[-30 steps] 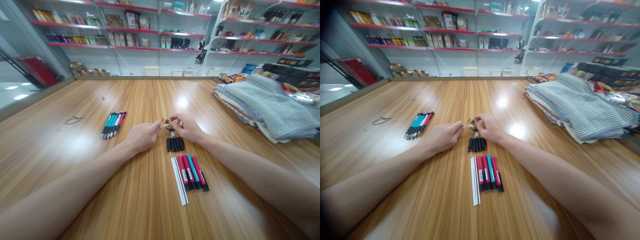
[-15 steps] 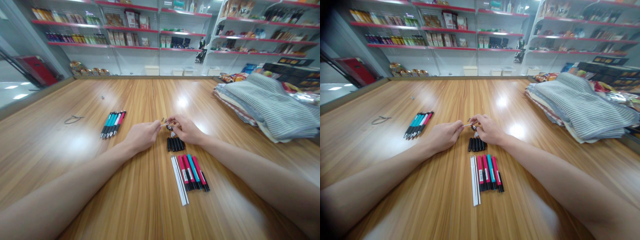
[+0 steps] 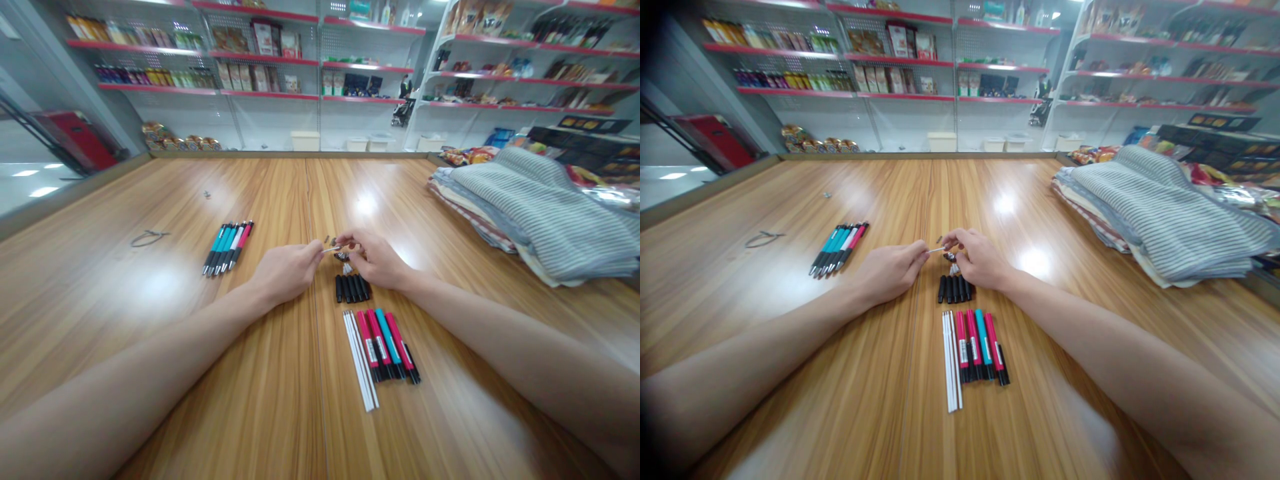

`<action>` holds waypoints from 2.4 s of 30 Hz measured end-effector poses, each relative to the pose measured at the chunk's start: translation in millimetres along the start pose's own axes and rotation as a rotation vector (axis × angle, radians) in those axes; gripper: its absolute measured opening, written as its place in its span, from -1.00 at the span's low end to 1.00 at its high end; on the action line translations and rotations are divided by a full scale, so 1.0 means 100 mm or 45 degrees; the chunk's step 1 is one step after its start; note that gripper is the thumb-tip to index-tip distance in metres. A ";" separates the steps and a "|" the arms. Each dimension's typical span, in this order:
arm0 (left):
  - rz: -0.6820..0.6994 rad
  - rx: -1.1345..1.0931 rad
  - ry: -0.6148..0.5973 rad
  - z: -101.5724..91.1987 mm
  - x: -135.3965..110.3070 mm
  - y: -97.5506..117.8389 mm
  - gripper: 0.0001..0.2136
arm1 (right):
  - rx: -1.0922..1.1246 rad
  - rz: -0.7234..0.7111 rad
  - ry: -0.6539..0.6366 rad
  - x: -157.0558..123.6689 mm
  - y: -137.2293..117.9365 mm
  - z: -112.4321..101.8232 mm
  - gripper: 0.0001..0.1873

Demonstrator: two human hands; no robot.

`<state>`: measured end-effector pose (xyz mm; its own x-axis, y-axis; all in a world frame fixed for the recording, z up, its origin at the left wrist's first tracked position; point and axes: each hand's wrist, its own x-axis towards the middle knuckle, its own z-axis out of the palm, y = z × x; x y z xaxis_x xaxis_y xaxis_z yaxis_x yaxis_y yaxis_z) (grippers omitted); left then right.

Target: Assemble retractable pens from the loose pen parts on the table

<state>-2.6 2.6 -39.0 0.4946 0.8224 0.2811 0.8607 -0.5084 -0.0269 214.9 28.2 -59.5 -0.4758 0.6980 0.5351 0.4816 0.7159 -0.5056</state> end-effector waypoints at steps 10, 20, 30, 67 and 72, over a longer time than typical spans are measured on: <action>-0.021 -0.006 -0.021 0.00 -0.01 0.00 -0.65 | 0.007 0.303 0.239 0.00 0.12 -0.05 -0.66; -0.011 -0.010 -0.014 -0.01 -0.01 0.00 -0.67 | 0.064 0.327 0.138 0.01 0.11 -0.03 -0.65; -0.009 -0.045 0.041 0.01 -0.01 0.00 -0.70 | 0.113 0.336 0.114 0.01 0.12 -0.01 -0.68; 0.023 -0.111 0.133 0.02 -0.01 -0.01 -0.72 | 0.148 0.330 0.065 0.01 0.07 -0.02 -0.71; 0.020 -0.106 0.128 0.02 -0.02 -0.01 -0.71 | 0.155 0.319 0.070 0.01 0.07 -0.01 -0.72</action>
<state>-4.0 1.7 -41.2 0.4899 0.7865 0.3760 0.8377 -0.5441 0.0467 219.1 33.9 -61.8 -0.3107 0.8540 0.4174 0.4855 0.5201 -0.7027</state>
